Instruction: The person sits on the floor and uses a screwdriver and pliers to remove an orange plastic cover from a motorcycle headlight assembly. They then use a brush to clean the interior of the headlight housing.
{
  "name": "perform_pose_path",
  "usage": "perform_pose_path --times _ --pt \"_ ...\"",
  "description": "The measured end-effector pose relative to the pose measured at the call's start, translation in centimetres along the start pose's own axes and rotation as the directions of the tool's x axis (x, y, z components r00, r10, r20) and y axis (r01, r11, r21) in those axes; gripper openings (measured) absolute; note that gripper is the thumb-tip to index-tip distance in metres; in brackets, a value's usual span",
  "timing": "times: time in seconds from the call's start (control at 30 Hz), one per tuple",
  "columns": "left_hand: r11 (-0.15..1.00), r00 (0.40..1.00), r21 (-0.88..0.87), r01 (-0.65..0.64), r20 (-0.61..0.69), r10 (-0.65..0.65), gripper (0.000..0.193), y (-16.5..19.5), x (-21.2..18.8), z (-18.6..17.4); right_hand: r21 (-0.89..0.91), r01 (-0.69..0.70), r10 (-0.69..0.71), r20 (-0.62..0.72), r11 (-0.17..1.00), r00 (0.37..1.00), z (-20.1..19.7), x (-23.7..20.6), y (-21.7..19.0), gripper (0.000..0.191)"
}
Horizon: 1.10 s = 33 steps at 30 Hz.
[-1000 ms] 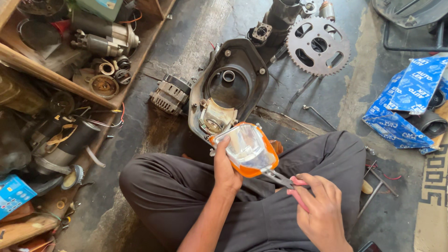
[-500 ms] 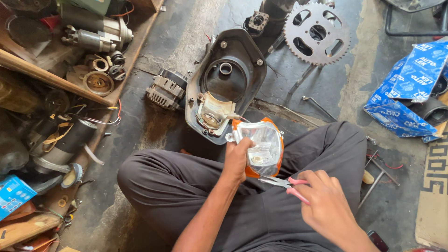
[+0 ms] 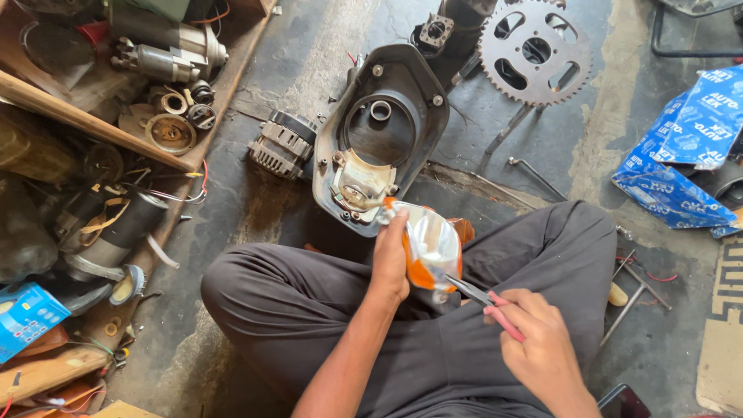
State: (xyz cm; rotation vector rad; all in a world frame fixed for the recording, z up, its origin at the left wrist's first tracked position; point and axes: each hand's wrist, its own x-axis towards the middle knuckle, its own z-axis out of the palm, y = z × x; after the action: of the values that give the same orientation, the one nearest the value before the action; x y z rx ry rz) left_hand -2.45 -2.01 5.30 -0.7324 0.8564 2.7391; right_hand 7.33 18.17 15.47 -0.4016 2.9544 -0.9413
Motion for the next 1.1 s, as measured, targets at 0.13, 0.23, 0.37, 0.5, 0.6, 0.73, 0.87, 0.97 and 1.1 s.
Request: perform_pose_path --times 0.13,0.23,0.37,0.5,0.6,0.73,0.87,0.97,1.1 --pt "0.988 0.991 0.152 -0.025 0.135 0.005 0.036 -1.5 -0.1 -0.4 -0.079 -0.072 0.081 0.12 0.994 0.989 -1.6 0.0 -1.1 0.038" --pt "0.984 0.983 0.177 0.007 0.18 -0.039 0.035 -2.5 -0.2 -0.2 -0.114 -0.043 0.063 0.179 0.993 0.982 -2.1 0.6 -1.3 0.039" --pt "0.945 0.962 0.323 0.053 0.236 -0.134 0.035 -3.6 -0.2 -0.2 -0.159 -0.017 0.06 0.271 0.987 0.961 -2.2 1.0 -0.7 0.041" --pt "0.937 0.908 0.333 0.108 0.35 -0.23 0.033 -5.1 -0.8 -0.7 -0.194 0.05 0.026 0.371 0.98 0.928 -2.0 1.0 0.4 0.037" --pt "0.933 0.891 0.319 0.168 0.356 -0.282 0.031 -6.2 -1.2 -0.9 -0.143 0.067 0.002 0.436 0.987 0.9 -1.6 1.2 1.7 0.021" --pt "0.946 0.928 0.27 0.176 0.274 -0.251 0.03 -6.1 -1.0 -0.8 0.056 0.133 -0.144 0.404 0.99 0.903 -0.9 1.0 2.8 0.019" --pt "0.95 0.94 0.256 0.18 0.241 -0.243 0.032 -4.5 -1.1 -0.1 0.111 0.0 -0.049 0.437 0.994 0.898 -0.3 0.7 3.0 0.012" --pt "0.965 0.945 0.19 0.182 0.237 -0.225 0.031 -2.9 -1.2 1.3 0.193 -0.012 -0.066 0.389 0.981 0.919 -0.5 1.3 3.0 0.015" --pt "0.981 0.961 0.08 0.179 0.199 -0.192 0.036 -0.2 -0.1 3.7 0.366 -0.078 -0.02 0.256 0.927 0.966 -1.7 3.0 2.7 0.016"
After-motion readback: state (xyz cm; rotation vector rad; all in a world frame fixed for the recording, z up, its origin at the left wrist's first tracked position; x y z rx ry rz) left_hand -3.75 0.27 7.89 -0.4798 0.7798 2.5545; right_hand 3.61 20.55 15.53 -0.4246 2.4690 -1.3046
